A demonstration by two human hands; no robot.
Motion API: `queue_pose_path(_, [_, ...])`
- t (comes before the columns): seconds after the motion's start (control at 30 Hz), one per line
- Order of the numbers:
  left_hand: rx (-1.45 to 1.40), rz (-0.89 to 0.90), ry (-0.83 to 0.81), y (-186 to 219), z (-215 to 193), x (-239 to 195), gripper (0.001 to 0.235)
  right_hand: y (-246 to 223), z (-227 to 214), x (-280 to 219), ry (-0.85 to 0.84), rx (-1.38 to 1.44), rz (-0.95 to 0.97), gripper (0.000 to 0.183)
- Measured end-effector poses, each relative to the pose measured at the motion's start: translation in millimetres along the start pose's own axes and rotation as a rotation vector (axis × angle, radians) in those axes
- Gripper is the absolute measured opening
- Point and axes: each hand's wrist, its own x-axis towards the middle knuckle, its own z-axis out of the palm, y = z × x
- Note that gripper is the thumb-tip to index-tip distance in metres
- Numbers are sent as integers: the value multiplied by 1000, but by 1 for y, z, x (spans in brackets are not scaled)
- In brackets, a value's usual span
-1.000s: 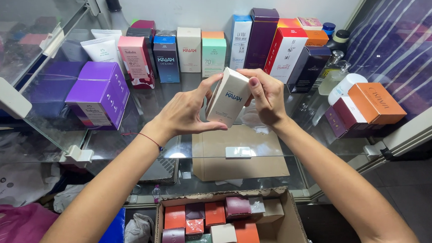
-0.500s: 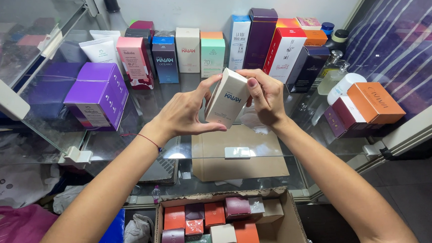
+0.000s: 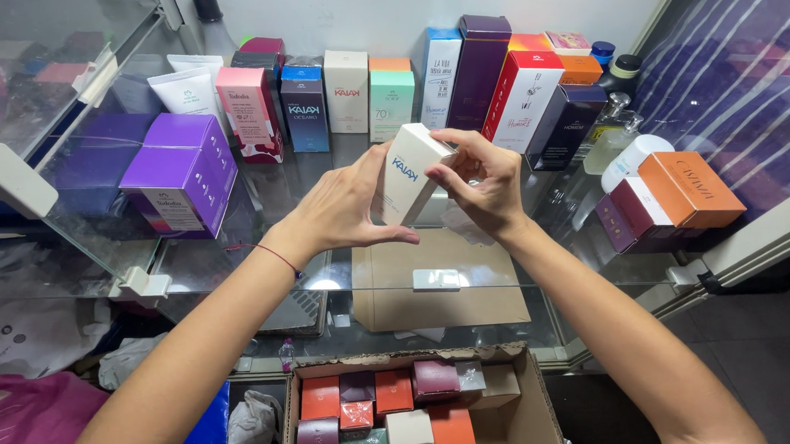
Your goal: Picking up various cosmetic boxes from a glass display shelf and packing them into a cardboard shipping box.
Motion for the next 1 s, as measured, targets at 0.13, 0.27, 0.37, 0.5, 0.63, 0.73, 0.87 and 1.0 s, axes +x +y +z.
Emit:
queue_pose_path(0.13, [-57, -44, -27, 1, -5, 0, 109, -11, 1, 0, -8, -17, -12, 41])
queue_pose_path(0.27, [-143, -99, -57, -6, -4, -3, 89, -22, 1, 2, 13, -120, -101, 33])
queue_pose_path(0.37, [-199, -112, -67, 1, -8, 0, 81, -20, 0, 2, 30, -222, -168, 32])
queue_pose_path(0.5, [-286, -51, -31, 8, -13, 1, 70, -23, 3, 2, -88, -169, -156, 51])
queue_pose_path(0.63, [-282, -45, -20, 5, -10, 0, 62, -23, 6, 3, -177, -84, -104, 61])
queue_pose_path(0.73, [-241, -74, -27, -3, -4, -1, 58, -16, 6, 2, -169, -65, -86, 56])
queue_pose_path(0.87, [-173, -79, -39, -7, -1, -3, 50, -10, 2, 2, -131, -107, -88, 55])
queue_pose_path(1.0, [-89, -39, -31, -16, 2, -1, 48, -7, 2, 1, -83, -153, -88, 52])
